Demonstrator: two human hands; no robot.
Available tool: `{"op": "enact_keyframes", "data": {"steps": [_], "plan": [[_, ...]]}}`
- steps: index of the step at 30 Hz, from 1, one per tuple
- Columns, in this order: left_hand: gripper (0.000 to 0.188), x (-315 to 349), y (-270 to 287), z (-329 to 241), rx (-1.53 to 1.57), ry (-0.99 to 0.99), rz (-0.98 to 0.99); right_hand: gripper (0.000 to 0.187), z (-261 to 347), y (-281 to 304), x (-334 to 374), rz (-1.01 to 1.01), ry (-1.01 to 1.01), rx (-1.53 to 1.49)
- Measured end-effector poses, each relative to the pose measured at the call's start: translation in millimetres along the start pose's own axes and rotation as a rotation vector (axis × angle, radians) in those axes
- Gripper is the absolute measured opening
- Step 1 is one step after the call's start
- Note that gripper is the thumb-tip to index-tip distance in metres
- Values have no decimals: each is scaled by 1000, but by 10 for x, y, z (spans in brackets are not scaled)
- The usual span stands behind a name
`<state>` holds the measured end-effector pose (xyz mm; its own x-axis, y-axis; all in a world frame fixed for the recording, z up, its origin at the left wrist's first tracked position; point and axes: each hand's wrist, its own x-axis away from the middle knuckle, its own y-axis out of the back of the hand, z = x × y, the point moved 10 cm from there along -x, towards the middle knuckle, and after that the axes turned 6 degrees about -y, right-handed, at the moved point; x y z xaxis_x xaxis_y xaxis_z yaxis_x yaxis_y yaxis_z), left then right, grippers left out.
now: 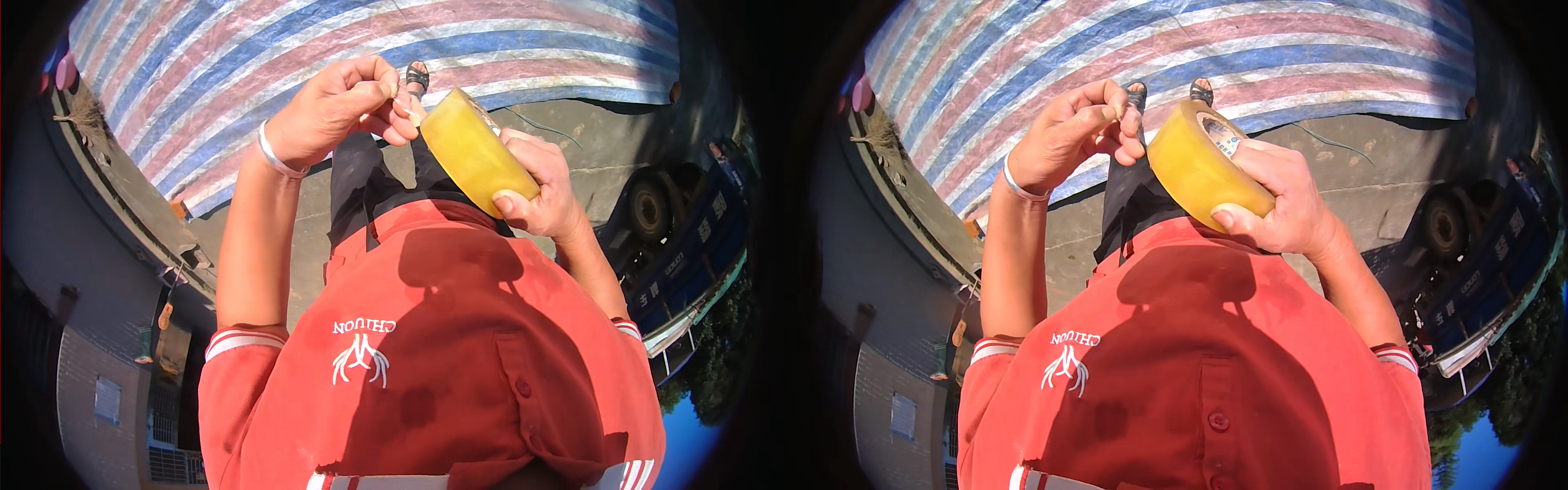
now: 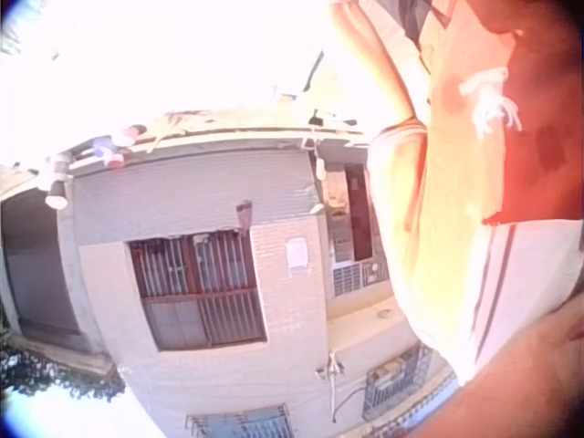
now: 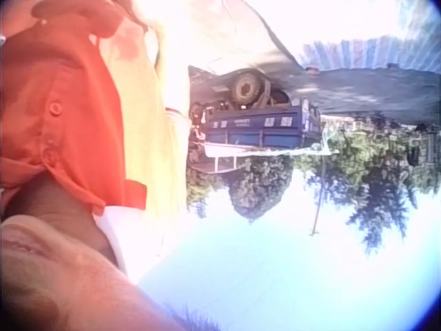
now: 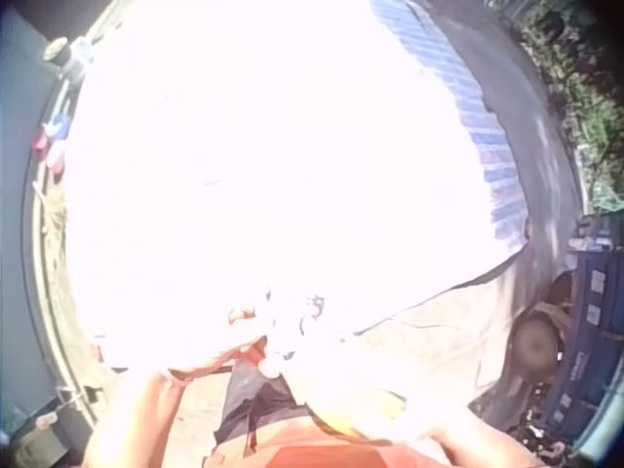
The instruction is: Apply adhesive tape to a hole in a striped tarp spread out on the ground.
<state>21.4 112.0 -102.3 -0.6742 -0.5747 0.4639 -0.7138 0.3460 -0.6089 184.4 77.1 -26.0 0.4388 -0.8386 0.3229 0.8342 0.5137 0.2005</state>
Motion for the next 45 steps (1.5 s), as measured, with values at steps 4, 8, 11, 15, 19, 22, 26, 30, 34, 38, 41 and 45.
{"op": "enact_keyframes", "data": {"steps": [4,8,11,15,19,22,26,30,34,38,41,45], "plan": [[12,-2,-6,122,21,57,-68,29,-74,-18,72,7,-19,24],[27,-4,-119,160,218,30,-49,26,-50,9,120,-14,-4,32],[41,-2,-221,113,307,-1,-49,26,-30,27,123,-4,-13,63],[43,21,-275,140,347,22,-93,25,-35,44,135,-19,-6,57],[21,45,-244,199,51,53,-263,29,-74,24,134,11,40,114],[19,-25,-154,156,-31,-99,-321,34,-120,81,133,8,5,84],[22,17,174,195,66,-91,-494,40,-99,301,245,-86,26,44],[23,32,571,314,148,-31,-449,53,-133,429,433,-101,-31,-195],[17,-39,579,271,199,41,-380,64,-454,718,688,-334,-95,-837],[19,-71,383,345,357,109,-369,36,-516,964,605,-514,18,-1459],[14,-85,197,620,553,239,-477,24,-682,1038,584,-649,14,-1758],[10,-258,223,1199,783,326,-590,27,-745,1048,518,-748,-11,-1697]]}}
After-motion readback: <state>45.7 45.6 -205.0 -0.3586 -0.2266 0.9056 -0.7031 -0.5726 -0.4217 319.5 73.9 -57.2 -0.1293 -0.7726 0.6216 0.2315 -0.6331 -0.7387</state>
